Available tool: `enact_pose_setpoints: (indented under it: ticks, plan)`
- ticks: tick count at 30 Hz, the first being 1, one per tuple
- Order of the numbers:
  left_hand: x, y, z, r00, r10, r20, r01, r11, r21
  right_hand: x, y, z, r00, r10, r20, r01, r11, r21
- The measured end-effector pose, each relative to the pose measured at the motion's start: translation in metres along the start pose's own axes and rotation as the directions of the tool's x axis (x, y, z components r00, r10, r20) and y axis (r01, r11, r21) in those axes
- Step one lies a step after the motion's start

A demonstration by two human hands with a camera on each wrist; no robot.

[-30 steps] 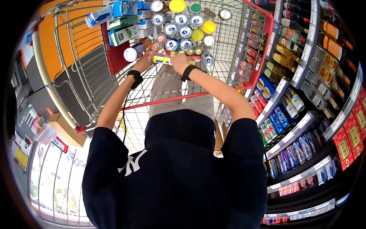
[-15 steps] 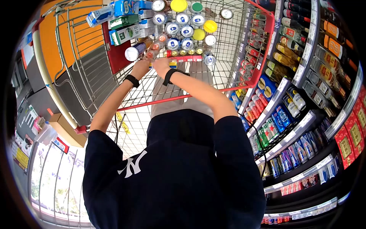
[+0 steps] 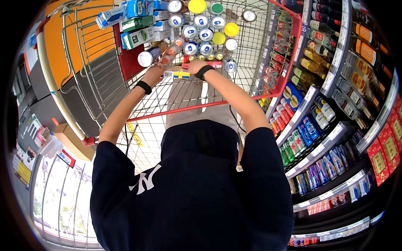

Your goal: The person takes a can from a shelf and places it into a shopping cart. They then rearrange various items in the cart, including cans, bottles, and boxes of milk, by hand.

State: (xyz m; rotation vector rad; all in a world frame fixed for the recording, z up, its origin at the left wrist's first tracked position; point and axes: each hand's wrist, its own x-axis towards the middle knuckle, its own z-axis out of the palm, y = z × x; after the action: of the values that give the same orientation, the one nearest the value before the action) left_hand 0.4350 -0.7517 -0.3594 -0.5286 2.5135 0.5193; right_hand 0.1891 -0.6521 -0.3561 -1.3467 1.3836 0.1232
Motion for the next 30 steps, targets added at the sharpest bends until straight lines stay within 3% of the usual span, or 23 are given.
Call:
enact_pose_setpoints:
  ticks: [2, 4, 6, 8, 10, 11, 13, 14, 16, 17, 20, 21, 22, 25, 30]
  plan:
    - [0.000, 0.016, -0.024, 0.999, 0.001, 0.040, 0.001, 0.999, -0.040, -0.011, 0.021, -0.003, 0.999, 0.046, -0.030, -0.050, 0.987, -0.152]
    - [0.005, 0.027, -0.026, 0.997, 0.007, 0.083, 0.000, 0.997, -0.080, -0.017, 0.024, -0.009, 0.996, 0.094, -0.007, -0.094, 0.981, -0.168]
    - [0.011, 0.036, -0.029, 0.998, 0.032, 0.049, -0.021, 0.975, -0.221, -0.020, 0.022, -0.008, 0.978, 0.097, -0.186, -0.129, 0.977, -0.167]
    - [0.016, 0.042, -0.036, 0.995, 0.007, 0.102, 0.012, 0.983, -0.185, -0.020, 0.019, -0.006, 0.979, 0.067, -0.193, -0.114, 0.962, -0.247]
    - [0.019, 0.043, -0.042, 0.970, 0.028, 0.240, 0.000, 0.994, -0.114, -0.010, 0.028, 0.016, 0.965, 0.015, -0.262, -0.134, 0.887, -0.442]
    - [0.017, 0.042, -0.043, 0.970, 0.029, 0.241, -0.002, 0.994, -0.112, -0.006, 0.030, 0.024, 0.965, 0.016, -0.263, -0.135, 0.888, -0.440]
    - [0.011, 0.037, -0.031, 0.993, 0.116, 0.028, -0.114, 0.992, -0.062, -0.003, 0.025, 0.028, 0.922, 0.016, -0.387, -0.245, 0.799, -0.550]
    - [0.009, 0.036, -0.024, 0.993, 0.116, 0.033, -0.114, 0.992, -0.062, 0.001, 0.020, 0.030, 0.923, 0.017, -0.385, -0.243, 0.801, -0.547]
    - [0.004, 0.032, -0.020, 0.975, 0.152, -0.163, -0.166, 0.983, -0.073, 0.010, 0.007, 0.027, 0.932, 0.273, -0.241, -0.362, 0.754, -0.548]
    - [0.003, 0.031, -0.018, 0.976, 0.153, -0.157, -0.165, 0.984, -0.070, 0.010, 0.003, 0.024, 0.932, 0.271, -0.240, -0.360, 0.759, -0.543]
    - [0.008, 0.035, -0.031, 0.988, 0.088, 0.128, -0.065, 0.982, -0.175, 0.025, 0.010, 0.020, 0.981, 0.113, -0.155, -0.183, 0.796, -0.577]
    - [0.006, 0.038, -0.032, 0.993, 0.091, 0.076, -0.079, 0.986, -0.148, 0.024, 0.011, 0.018, 0.981, -0.055, -0.187, -0.064, 0.816, -0.574]
    - [0.003, 0.040, -0.032, 0.995, 0.095, 0.026, -0.092, 0.988, -0.121, 0.026, 0.007, 0.018, 0.981, -0.060, -0.185, -0.058, 0.820, -0.569]
    - [0.002, 0.040, -0.028, 0.995, 0.098, -0.030, -0.101, 0.990, -0.097, 0.034, 0.000, 0.020, 0.981, 0.120, -0.154, -0.191, 0.751, -0.632]
    - [0.002, 0.036, -0.024, 0.992, 0.126, -0.028, -0.129, 0.987, -0.092, 0.046, 0.000, 0.030, 0.965, 0.175, -0.193, -0.260, 0.700, -0.665]
